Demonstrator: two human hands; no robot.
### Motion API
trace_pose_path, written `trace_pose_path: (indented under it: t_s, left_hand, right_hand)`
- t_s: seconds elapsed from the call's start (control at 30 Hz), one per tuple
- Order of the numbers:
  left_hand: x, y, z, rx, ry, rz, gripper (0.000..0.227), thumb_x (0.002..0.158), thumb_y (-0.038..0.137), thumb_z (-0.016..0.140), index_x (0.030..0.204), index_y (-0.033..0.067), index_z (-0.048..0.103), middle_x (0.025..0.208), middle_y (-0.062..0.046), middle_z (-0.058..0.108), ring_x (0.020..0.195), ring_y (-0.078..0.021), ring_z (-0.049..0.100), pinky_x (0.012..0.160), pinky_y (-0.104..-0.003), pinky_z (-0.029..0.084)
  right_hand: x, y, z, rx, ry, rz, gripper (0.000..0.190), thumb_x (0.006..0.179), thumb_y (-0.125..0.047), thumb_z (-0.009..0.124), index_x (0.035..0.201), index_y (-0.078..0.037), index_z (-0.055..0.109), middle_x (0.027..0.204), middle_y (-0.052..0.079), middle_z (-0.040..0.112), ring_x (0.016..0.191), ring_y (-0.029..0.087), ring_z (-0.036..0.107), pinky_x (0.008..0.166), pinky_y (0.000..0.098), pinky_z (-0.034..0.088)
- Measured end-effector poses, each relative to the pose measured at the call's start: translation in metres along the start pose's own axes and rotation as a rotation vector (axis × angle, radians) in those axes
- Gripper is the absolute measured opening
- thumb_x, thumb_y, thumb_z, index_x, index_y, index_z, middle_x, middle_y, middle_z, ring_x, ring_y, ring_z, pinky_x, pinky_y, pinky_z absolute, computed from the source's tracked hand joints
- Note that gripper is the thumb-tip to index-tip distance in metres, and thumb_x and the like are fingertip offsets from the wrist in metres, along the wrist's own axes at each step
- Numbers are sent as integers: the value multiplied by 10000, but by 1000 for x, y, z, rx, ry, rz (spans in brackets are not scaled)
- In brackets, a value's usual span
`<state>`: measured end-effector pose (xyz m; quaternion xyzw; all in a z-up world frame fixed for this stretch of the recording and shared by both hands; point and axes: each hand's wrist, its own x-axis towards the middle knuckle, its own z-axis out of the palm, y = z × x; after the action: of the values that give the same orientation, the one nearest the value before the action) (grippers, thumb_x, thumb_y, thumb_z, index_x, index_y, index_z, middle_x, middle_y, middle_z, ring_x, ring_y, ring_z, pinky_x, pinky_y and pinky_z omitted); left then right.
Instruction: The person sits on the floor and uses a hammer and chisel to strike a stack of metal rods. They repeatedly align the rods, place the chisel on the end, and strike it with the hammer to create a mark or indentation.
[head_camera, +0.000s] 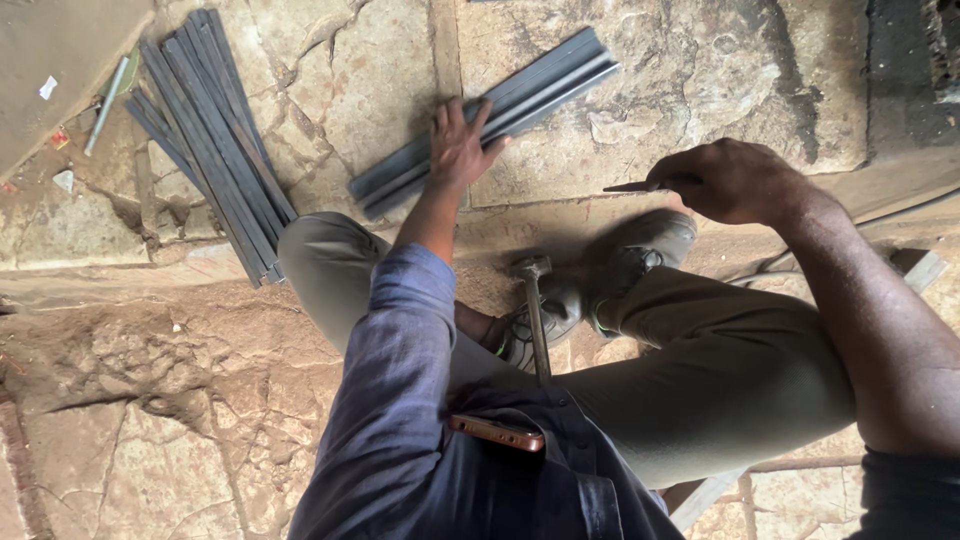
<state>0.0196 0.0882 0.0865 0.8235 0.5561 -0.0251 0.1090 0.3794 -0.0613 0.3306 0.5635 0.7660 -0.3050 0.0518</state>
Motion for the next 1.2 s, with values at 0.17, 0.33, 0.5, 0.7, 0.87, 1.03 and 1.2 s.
trace_pose_path:
  t_s: [0.17, 0.33, 0.5, 0.7, 0.87, 1.03, 1.2]
  left_hand:
    - [-16, 4, 28, -63, 240, -109, 710, 967, 727, 556, 1531, 311, 442, 1501, -169, 394, 1363, -400, 397, 1074, -600, 361]
    - [-14, 9, 29, -56, 261, -156, 691, 994, 684, 524, 1532, 261, 434, 1460, -195, 414, 1286, -392, 423, 1005, -576, 365]
    - [-19, 19, 33, -58, 217, -290, 686, 996, 677, 499, 1545, 270, 435, 1466, -184, 417, 1288, -367, 426, 1028, -544, 361]
    - [-16, 29, 45, -62, 115, -472, 745, 1005, 736, 384, 1588, 276, 323, 1504, -232, 354, 1306, -391, 376, 1025, -538, 328]
    - [-21, 54, 49, -91, 106, -591, 764, 983, 728, 378, 1603, 289, 295, 1539, -202, 341, 1331, -379, 362, 1039, -536, 324]
    - [-26, 62, 44, -108, 111, -596, 808, 962, 752, 437, 1608, 285, 305, 1535, -184, 348, 1345, -372, 352, 1070, -544, 319]
    - [-40, 40, 47, -148, 347, -424, 930, 835, 782, 613, 1545, 242, 351, 1505, -198, 366, 1328, -416, 348, 1034, -596, 339]
  right_hand:
    - [-5, 14, 4, 33, 6, -2, 352, 926, -246, 641, 1270, -258, 716, 1097, 59, 789, 1014, 281, 752, 947, 450, 575]
    - [-7, 16, 6, 25, -1, 6, 334, 946, -280, 638, 1270, -262, 714, 1100, 66, 782, 1027, 296, 739, 937, 466, 567]
    - [-9, 18, 6, 34, 7, -4, 335, 950, -305, 630, 1275, -280, 709, 1108, 50, 787, 1037, 287, 744, 958, 460, 570]
    - [-5, 21, 6, 21, -17, -16, 332, 969, -299, 602, 1285, -279, 698, 1050, 55, 793, 1004, 273, 750, 957, 464, 569]
    - [-4, 20, 5, 49, -42, -34, 307, 1010, -279, 569, 1283, -271, 709, 915, 65, 805, 839, 209, 769, 879, 422, 599]
    - [2, 30, 16, 47, 55, -53, 316, 1007, -190, 588, 1291, -235, 717, 838, 81, 797, 602, 179, 706, 658, 371, 592]
    - [5, 57, 35, 47, 160, -38, 309, 1014, -86, 560, 1219, -204, 758, 940, 53, 784, 500, 202, 632, 470, 351, 542]
